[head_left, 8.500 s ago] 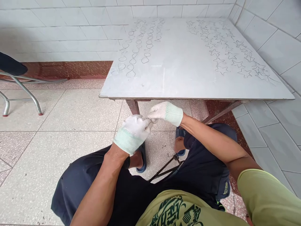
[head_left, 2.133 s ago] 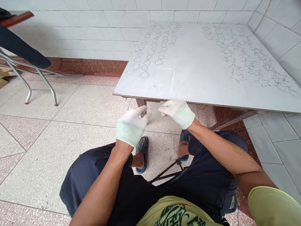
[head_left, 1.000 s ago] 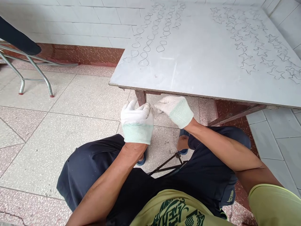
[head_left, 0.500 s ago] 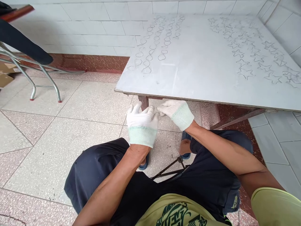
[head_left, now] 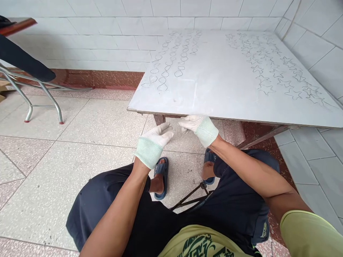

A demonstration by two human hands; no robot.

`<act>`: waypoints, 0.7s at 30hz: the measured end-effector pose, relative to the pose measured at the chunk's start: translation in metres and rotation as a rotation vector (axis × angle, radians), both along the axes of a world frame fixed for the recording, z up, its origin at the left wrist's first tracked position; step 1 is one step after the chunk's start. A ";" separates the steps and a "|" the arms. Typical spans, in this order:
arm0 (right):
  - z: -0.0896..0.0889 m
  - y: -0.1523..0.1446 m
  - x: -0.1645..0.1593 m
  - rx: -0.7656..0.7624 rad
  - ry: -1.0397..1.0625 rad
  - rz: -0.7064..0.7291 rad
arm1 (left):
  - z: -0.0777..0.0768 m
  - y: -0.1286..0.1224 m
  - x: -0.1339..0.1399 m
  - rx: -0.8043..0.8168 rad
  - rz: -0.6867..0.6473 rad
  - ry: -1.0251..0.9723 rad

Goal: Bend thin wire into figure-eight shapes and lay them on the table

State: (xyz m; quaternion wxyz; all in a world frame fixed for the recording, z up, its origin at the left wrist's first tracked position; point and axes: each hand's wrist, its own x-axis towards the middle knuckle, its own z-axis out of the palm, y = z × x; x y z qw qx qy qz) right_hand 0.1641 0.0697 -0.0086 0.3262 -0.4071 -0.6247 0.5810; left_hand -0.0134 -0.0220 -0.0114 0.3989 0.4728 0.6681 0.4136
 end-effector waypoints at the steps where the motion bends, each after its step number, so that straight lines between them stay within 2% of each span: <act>1: 0.000 0.000 0.000 0.001 -0.019 0.006 | 0.001 0.000 0.004 -0.015 -0.008 0.017; 7: 0.001 -0.005 0.001 0.037 -0.087 0.024 | 0.008 -0.005 0.015 -0.018 0.020 0.242; 10: 0.002 -0.009 -0.001 0.030 -0.079 0.025 | 0.005 -0.007 0.016 0.016 0.009 0.355; 15: 0.005 -0.011 -0.003 0.031 -0.084 0.015 | -0.003 -0.007 0.019 0.057 -0.020 0.425; 21: -0.001 -0.012 -0.005 -0.003 -0.002 0.033 | -0.008 -0.008 0.020 0.118 -0.038 0.589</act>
